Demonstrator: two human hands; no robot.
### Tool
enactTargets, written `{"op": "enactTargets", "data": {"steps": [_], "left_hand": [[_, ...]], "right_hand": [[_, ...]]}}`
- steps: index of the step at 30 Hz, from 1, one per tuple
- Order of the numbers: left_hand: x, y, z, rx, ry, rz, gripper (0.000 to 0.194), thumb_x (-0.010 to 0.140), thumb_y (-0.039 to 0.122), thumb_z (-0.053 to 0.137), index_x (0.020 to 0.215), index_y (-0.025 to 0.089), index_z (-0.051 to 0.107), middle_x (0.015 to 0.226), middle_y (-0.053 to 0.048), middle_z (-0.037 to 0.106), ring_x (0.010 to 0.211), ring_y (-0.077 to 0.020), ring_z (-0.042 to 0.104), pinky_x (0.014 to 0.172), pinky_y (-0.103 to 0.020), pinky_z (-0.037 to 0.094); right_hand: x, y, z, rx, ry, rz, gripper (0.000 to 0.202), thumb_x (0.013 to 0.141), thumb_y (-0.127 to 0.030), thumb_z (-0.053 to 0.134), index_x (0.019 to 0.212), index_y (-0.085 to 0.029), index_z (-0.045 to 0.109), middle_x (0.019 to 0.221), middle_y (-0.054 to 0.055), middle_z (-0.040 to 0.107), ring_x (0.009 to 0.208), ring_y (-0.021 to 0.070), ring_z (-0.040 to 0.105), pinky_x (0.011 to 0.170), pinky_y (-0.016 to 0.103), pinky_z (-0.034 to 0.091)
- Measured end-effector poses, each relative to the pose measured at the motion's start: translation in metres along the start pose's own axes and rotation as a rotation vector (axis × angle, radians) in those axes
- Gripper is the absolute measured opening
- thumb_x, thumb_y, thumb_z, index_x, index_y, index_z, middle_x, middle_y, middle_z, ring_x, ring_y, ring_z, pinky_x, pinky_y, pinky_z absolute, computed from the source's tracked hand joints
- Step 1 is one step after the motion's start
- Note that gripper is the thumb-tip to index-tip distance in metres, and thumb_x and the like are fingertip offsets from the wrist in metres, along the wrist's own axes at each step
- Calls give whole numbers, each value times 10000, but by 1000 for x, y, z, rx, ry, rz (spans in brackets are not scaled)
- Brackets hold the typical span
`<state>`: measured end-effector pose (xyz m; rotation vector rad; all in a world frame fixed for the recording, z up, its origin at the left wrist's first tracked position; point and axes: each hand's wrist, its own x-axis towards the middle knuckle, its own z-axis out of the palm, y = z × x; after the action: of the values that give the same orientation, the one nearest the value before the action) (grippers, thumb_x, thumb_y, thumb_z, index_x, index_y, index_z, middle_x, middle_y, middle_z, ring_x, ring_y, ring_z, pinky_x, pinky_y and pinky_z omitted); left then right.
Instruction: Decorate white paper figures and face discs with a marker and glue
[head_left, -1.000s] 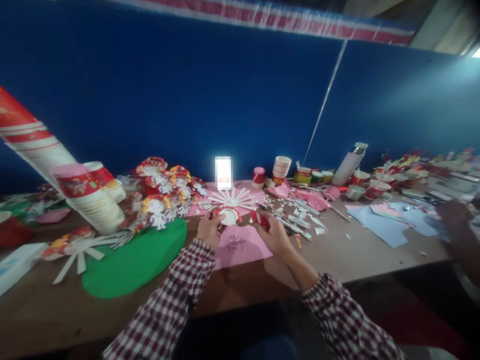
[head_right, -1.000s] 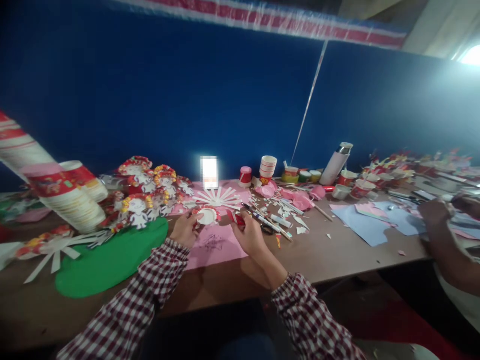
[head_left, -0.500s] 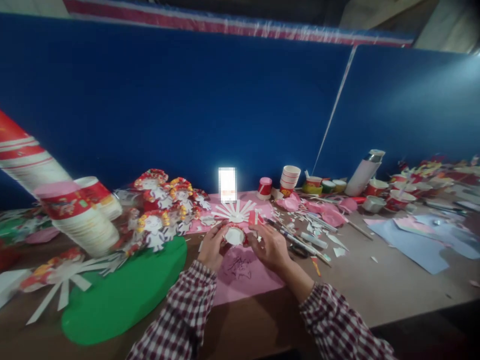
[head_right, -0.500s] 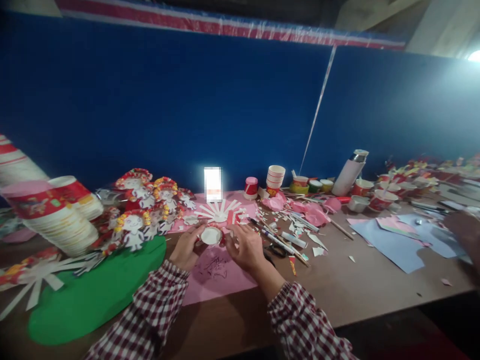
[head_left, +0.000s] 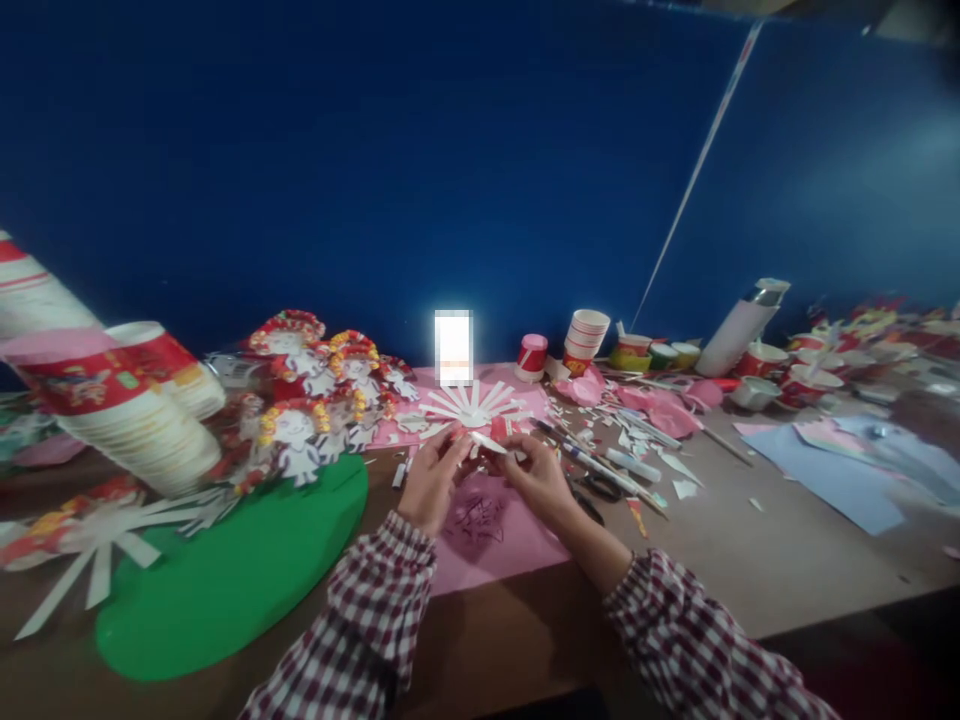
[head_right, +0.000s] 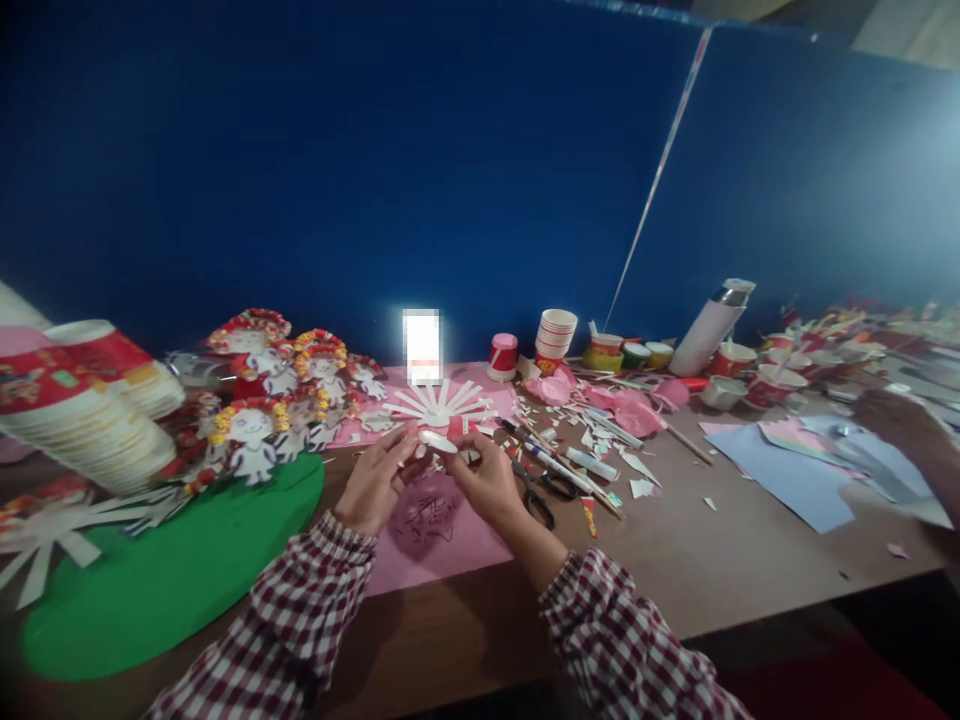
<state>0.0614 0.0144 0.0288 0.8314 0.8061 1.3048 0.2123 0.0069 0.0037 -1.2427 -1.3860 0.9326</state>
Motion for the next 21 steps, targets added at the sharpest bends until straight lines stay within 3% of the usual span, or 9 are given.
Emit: {"op": "enactTargets", "data": {"steps": [3, 6, 8, 12, 17, 21], "left_hand": [[-1, 2, -1, 256, -84, 114, 394, 714, 355, 719, 1060, 184, 641, 829, -7, 649, 736, -119, 594, 671, -219, 493], [-1, 2, -4, 481, 2, 262, 450, 653, 292, 768, 1075, 188, 655, 834, -14, 638, 704, -116, 575, 611, -197, 463], [0, 0, -5, 473, 63, 306, 488, 607, 230, 792, 1073, 193, 652, 915, -34, 644, 772, -136, 595, 652, -206, 474], [2, -6, -5, 307, 76, 246, 578, 589, 170, 790, 1127, 198, 579, 919, -43, 669, 820, -171, 633, 726, -252, 494], [8, -13, -8, 322, 87, 199, 282, 631, 200, 747, 887, 148, 640, 834, -52, 692, 753, -173, 640, 720, -279, 505], [14, -9, -15, 268, 128, 127, 240, 612, 183, 756, 834, 146, 674, 754, -23, 690, 707, -153, 630, 677, -249, 495]], "right_hand": [[0, -4, 1, 280, -28, 188, 278, 714, -404, 635, 831, -154, 600, 725, 33, 655, 637, 147, 606, 535, 225, 458], [-1, -8, 2, 408, -57, 246, 290, 680, -408, 676, 797, -152, 606, 716, 18, 642, 625, 120, 583, 526, 202, 443], [-2, -10, 2, 462, -88, 252, 287, 673, -397, 695, 802, -154, 615, 710, 5, 626, 628, 108, 569, 527, 190, 439], [-5, -12, 6, 553, -141, 282, 283, 661, -385, 721, 787, -154, 620, 695, 1, 600, 618, 103, 554, 513, 185, 430], [-8, -13, 10, 571, -127, 296, 350, 631, -431, 750, 800, -154, 617, 704, 0, 594, 585, 93, 537, 495, 184, 437], [-5, -7, 10, 420, -107, 269, 436, 732, -582, 619, 821, -155, 609, 708, 21, 611, 578, 110, 557, 459, 190, 429]]}}
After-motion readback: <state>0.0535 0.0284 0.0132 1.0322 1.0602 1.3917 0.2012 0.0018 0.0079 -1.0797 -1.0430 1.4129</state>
